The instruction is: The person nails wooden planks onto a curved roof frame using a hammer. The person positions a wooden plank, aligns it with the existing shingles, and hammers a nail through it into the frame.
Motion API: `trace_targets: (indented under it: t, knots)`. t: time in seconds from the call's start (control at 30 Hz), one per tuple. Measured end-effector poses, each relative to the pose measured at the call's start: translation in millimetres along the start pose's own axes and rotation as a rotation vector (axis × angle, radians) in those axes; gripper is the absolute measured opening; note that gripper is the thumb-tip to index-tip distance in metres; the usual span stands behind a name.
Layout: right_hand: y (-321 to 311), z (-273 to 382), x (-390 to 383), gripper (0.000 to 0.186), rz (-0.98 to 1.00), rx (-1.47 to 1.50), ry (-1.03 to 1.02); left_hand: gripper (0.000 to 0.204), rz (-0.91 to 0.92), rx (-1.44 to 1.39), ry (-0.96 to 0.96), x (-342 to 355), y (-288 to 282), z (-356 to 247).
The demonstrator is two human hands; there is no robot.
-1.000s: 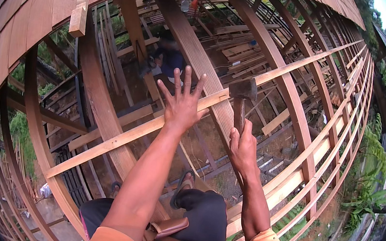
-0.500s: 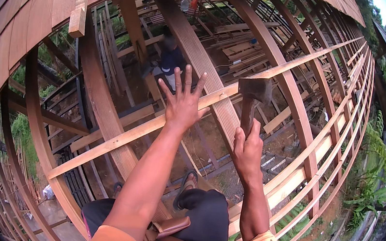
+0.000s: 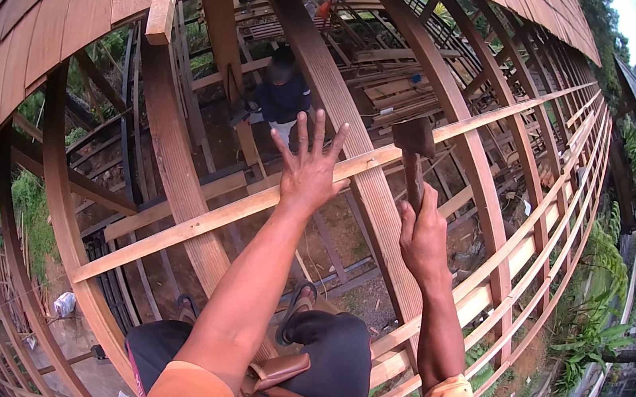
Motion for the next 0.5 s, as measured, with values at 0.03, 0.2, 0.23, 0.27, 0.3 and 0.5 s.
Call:
trace_targets:
  t: [0.03, 0.2, 0.23, 0.27, 0.3, 0.5]
  knots:
    - [-27, 21, -11, 0.031, -0.152, 0.098, -0.094, 0.113, -0.006, 0.002, 0.004, -1, 0, 1]
    - [-55, 32, -41, 0.041, -0.381, 0.901, -0.518, 0.112, -0.065, -0.006, 0.005, -3, -3, 4]
    - [-33, 10, -27, 0.038, -0.321, 0.653, -0.356, 0.111, -0.069, 0.012, 0.021, -1, -3, -3]
    - [-9, -14, -15, 0.035, -0.254, 0.347, -0.218, 0.110, -0.069, 0.032, 0.039, 2, -2, -9]
    - [20, -36, -4, 0.033, -0.165, 0.054, -0.136, 0.111, -0.069, 0.036, 0.040, 2, -1, -9]
    - [-17, -2, -15, 0.032, -0.262, 0.296, -0.212, 0.113, -0.091, 0.008, 0.027, -4, -1, 3]
Point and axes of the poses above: each hand's wrist, its own x-axis towards the middle knuckle, its own y-axis out of the palm, z = x × y, the point moved 10 cm from there along x, towards the middle knuckle, and after that the axes turned 14 degrees about y, right-handed, at the moved point
